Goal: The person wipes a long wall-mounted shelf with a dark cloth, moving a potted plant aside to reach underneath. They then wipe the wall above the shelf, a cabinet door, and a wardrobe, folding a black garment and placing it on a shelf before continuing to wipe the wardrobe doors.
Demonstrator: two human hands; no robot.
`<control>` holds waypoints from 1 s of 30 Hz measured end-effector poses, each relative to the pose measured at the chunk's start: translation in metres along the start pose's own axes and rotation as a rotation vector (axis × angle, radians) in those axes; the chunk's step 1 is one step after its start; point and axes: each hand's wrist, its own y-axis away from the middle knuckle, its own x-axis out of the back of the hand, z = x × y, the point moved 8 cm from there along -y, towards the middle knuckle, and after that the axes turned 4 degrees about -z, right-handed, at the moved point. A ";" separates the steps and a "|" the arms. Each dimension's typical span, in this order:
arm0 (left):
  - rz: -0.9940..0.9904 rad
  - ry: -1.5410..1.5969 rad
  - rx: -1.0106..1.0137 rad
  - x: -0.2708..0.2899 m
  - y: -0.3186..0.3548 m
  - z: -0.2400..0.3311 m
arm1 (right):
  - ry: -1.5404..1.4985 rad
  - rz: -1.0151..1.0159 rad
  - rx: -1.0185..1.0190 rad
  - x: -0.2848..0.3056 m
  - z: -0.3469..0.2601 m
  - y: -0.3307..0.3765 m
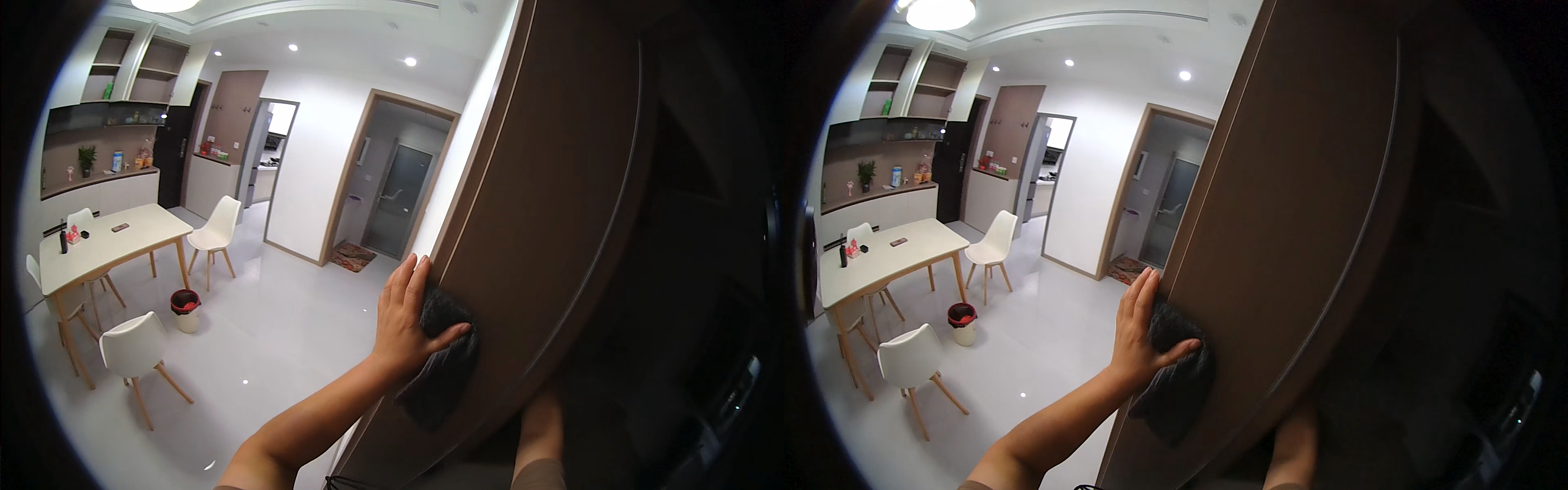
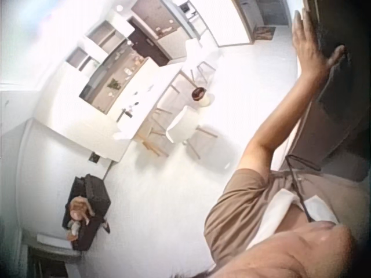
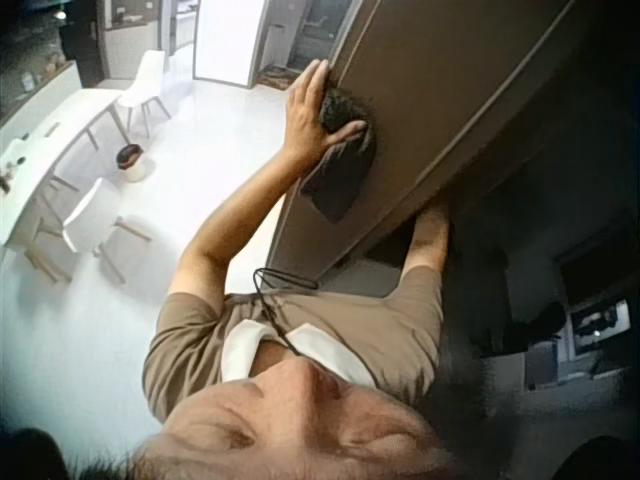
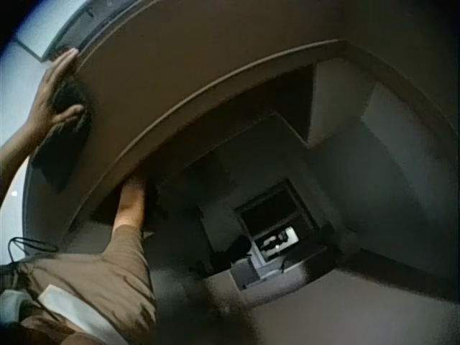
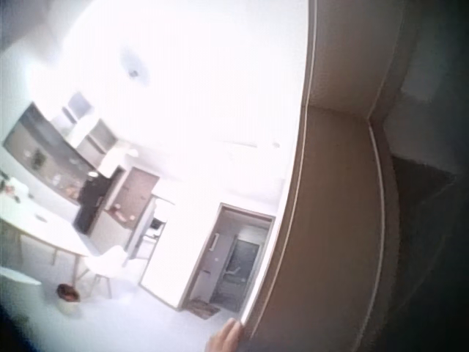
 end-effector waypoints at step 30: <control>0.079 0.010 -0.023 -0.001 0.005 -0.002 | -0.092 -0.015 -0.013 -0.004 0.045 -0.028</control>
